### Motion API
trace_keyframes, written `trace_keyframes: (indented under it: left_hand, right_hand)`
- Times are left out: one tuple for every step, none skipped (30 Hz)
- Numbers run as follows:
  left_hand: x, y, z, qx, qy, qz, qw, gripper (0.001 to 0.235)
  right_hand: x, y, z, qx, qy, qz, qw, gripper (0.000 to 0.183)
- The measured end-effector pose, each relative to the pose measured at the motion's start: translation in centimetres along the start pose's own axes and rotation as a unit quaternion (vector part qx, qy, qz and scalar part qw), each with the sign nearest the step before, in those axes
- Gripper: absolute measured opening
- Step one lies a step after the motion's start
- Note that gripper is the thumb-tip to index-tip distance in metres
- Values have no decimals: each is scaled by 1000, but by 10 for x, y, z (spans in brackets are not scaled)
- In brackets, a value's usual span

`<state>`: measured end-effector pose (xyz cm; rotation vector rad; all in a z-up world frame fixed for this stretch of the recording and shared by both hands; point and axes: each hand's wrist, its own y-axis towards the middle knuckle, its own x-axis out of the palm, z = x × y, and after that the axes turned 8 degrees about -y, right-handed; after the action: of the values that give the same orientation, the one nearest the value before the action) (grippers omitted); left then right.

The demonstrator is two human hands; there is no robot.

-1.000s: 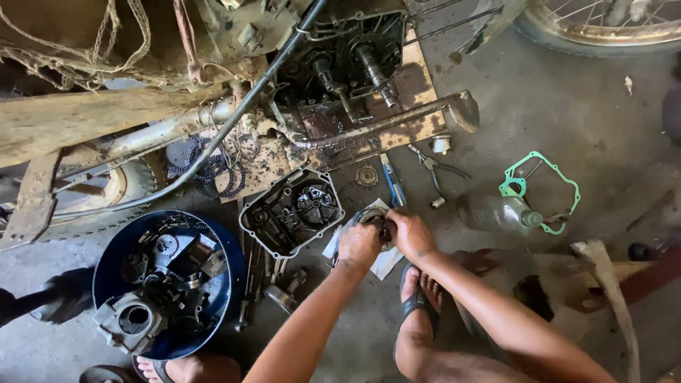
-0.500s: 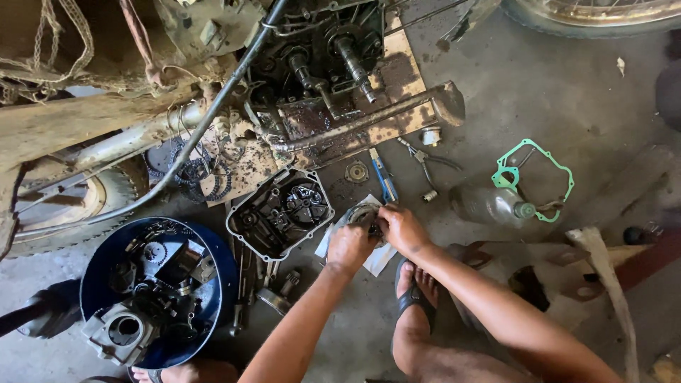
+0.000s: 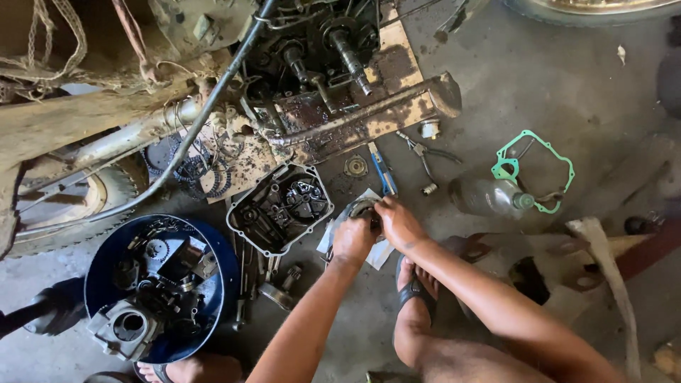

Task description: The person disassembles a motorcycle clutch assembly, removes clutch plates and springs, and places them into a blue basin. They then pour liquid from a plastic bottle into the basin and continue to remove small components from the engine casing.

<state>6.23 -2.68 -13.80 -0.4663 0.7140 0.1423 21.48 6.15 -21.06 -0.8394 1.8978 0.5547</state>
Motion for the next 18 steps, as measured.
trace_keyframes:
  left_hand:
    - [1, -1, 0, -2, -1, 0, 1000, 23]
    - [1, -2, 0, 6, -9, 13, 1000, 22]
    - [0, -1, 0, 14, -16, 27, 999, 21]
    - [-5, -1, 2, 14, -16, 29, 999, 21]
    - [-7, -4, 3, 3, -20, 30, 999, 23]
    - [-10, -7, 5, -8, -23, 31, 999, 24]
    - [-8, -5, 3, -8, -23, 32, 999, 24]
    - [-6, -4, 0, -2, -29, 35, 999, 23]
    - [-4, -4, -2, 4, -35, 37, 999, 22]
    - [0, -5, -5, 2, -35, 37, 999, 22]
    - [3, -3, -8, 2, -22, 34, 999, 24]
    - [5, -1, -11, 2, -8, 32, 999, 26]
    - [3, -1, -10, 1, -8, 35, 999, 26]
    - [2, -1, -9, 1, -15, 42, 999, 25]
    - [3, -3, -8, 1, -22, 44, 999, 24]
    - [3, -4, -8, 1, -23, 43, 999, 24]
    - [1, -2, -8, 3, -21, 38, 999, 27]
    - [0, -1, -8, 5, -20, 33, 999, 29]
  right_hand:
    - [-1, 0, -2, -1, 0, -2, 1000, 35]
    - [-2, 0, -4, -13, -11, 2, 1000, 33]
    - [-3, 3, -6, -26, -23, 8, 999, 32]
    - [-24, 12, -22, -28, -23, 9, 999, 32]
    - [-44, 17, -40, 100, 28, -76, 992, 35]
    - [-64, 23, -57, 224, 78, -159, 958, 40]
    - [-63, 21, -54, 224, 77, -159, 958, 40]
    - [-61, 18, -51, 167, 37, -162, 972, 38]
    - [-59, 15, -49, 109, -2, -165, 980, 39]
    - [-53, 11, -46, 109, -2, -167, 980, 39]
    - [-46, 10, -41, 61, -12, -125, 990, 39]
    - [-40, 10, -37, 12, -21, -83, 996, 38]
    - [-46, 15, -42, 9, -21, -83, 996, 38]
    - [-51, 19, -46, 6, -69, -116, 991, 34]
    - [-57, 20, -51, 6, -116, -152, 982, 30]
    - [-60, 20, -53, 7, -117, -152, 981, 30]
    - [-64, 25, -55, 0, -136, -161, 978, 28]
    - [-67, 29, -56, -6, -154, -170, 973, 26]
